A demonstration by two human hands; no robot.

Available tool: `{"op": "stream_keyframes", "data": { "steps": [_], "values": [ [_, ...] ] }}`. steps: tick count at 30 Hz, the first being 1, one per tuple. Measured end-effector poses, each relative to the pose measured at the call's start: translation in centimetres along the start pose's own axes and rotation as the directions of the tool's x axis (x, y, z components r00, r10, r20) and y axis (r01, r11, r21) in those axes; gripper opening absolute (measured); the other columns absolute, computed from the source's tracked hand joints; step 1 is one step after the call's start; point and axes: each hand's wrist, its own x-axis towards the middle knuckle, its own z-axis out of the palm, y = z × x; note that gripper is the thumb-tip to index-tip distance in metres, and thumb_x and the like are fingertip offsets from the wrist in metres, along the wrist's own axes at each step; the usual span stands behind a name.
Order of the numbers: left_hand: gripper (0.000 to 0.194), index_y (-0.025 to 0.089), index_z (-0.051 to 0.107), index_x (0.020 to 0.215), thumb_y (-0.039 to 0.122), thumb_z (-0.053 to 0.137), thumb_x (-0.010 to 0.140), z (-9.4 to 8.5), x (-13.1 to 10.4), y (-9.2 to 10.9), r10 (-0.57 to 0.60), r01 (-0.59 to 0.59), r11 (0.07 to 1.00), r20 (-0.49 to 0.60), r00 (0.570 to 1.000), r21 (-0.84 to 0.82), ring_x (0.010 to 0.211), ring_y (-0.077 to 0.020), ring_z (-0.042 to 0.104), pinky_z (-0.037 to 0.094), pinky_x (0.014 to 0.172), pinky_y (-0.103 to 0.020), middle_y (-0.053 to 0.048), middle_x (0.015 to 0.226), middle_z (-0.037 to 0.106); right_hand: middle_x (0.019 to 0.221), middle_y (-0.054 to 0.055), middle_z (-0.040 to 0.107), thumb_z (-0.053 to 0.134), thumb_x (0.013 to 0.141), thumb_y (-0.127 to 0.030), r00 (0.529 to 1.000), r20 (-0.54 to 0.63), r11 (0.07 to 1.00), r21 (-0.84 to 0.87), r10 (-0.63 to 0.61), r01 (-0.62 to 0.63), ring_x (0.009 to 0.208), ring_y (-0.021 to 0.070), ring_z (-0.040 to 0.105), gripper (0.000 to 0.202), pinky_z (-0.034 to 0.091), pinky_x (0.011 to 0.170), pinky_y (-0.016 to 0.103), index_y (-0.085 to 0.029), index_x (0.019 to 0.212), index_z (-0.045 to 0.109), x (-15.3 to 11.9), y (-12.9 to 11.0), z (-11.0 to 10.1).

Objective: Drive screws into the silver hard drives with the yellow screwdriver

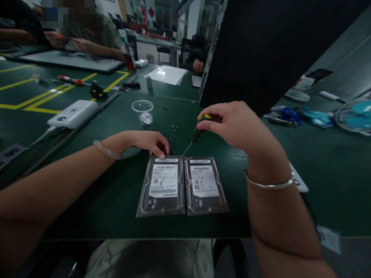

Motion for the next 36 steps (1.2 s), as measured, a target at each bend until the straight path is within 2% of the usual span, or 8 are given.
{"op": "stream_keyframes", "data": {
  "steps": [6,11,15,20,25,29,33,36],
  "values": [
    [0.045,0.018,0.072,0.106,0.048,0.076,0.072,-0.1,-0.1,0.0,0.017,-0.017,0.998,-0.001,1.000,0.062,0.075,-0.0142,0.062,0.045,0.068,-0.024,-0.003,0.092,0.073,0.107,0.006,0.078,0.067,0.086,-0.034,0.998,0.030,0.998,0.025,-0.062,0.061,0.093,0.0267,0.072,0.032,0.055,0.087,0.042,-0.021,0.114,0.077,0.2,-0.1,0.0],
    [0.042,0.018,0.071,0.120,0.039,0.069,0.083,1.2,0.1,2.0,0.175,-0.154,0.971,-0.105,0.979,0.184,0.094,-0.0149,0.067,0.046,0.083,-0.023,-0.004,0.113,0.074,0.119,0.009,0.075,0.062,0.090,-0.027,0.988,0.011,0.988,-0.001,-0.155,0.155,0.107,0.0252,0.070,0.037,0.054,0.098,0.043,-0.017,0.124,0.071,0.3,-0.2,0.4],
    [0.034,0.017,0.073,0.117,0.032,0.065,0.088,2.7,0.5,3.2,0.207,-0.153,0.957,-0.213,0.955,0.247,0.091,-0.0157,0.068,0.047,0.079,-0.024,-0.004,0.107,0.076,0.124,0.006,0.073,0.062,0.090,-0.027,0.974,0.059,0.973,0.093,-0.217,0.211,0.111,0.0244,0.069,0.040,0.055,0.098,0.041,-0.022,0.129,0.069,0.0,-0.2,0.2],
    [0.025,0.017,0.078,0.106,0.029,0.067,0.088,3.6,1.0,3.7,0.236,-0.159,0.956,-0.325,0.916,0.247,0.085,-0.0144,0.069,0.046,0.075,-0.024,-0.003,0.102,0.078,0.125,0.004,0.073,0.061,0.091,-0.029,0.966,0.083,0.964,0.127,-0.245,0.234,0.111,0.0234,0.068,0.038,0.056,0.096,0.037,-0.026,0.127,0.070,-0.2,-0.6,0.0],
    [0.017,0.017,0.080,0.095,0.024,0.067,0.087,4.0,1.5,4.6,0.218,-0.069,0.931,-0.397,0.892,0.358,0.063,-0.0106,0.062,0.040,0.063,-0.024,-0.002,0.085,0.078,0.113,0.007,0.076,0.063,0.088,-0.031,0.976,0.038,0.971,0.111,-0.216,0.211,0.099,0.0227,0.070,0.033,0.054,0.087,0.038,-0.021,0.118,0.073,0.1,-0.8,0.4],
    [0.017,0.019,0.080,0.094,0.025,0.067,0.087,4.2,1.6,4.8,0.233,-0.059,0.917,-0.412,0.881,0.394,0.065,-0.0116,0.062,0.039,0.063,-0.025,-0.003,0.085,0.077,0.096,0.004,0.074,0.069,0.084,-0.040,0.978,0.026,0.977,0.041,-0.209,0.208,0.087,0.0197,0.067,0.024,0.048,0.077,0.034,-0.020,0.097,0.072,0.1,-1.4,0.6],
    [0.018,0.019,0.080,0.098,0.023,0.066,0.087,3.9,1.6,4.5,0.212,-0.077,0.937,-0.379,0.901,0.340,0.073,-0.0134,0.066,0.043,0.069,-0.025,-0.003,0.090,0.078,0.068,-0.003,0.056,0.071,0.082,-0.050,0.983,-0.028,0.982,-0.040,-0.184,0.183,0.062,0.0113,0.048,0.037,0.033,0.059,0.028,-0.021,0.069,0.052,-0.1,-2.5,1.1],
    [0.020,0.019,0.079,0.097,0.016,0.062,0.086,3.8,1.8,4.1,0.211,-0.123,0.957,-0.342,0.916,0.263,0.074,-0.0123,0.067,0.045,0.072,-0.024,-0.001,0.090,0.079,0.058,-0.006,0.040,0.072,0.081,-0.051,0.987,-0.120,0.993,-0.052,-0.109,0.103,0.055,0.0084,0.033,0.052,0.023,0.055,0.029,-0.021,0.060,0.035,0.0,-2.9,1.9]
  ]
}}
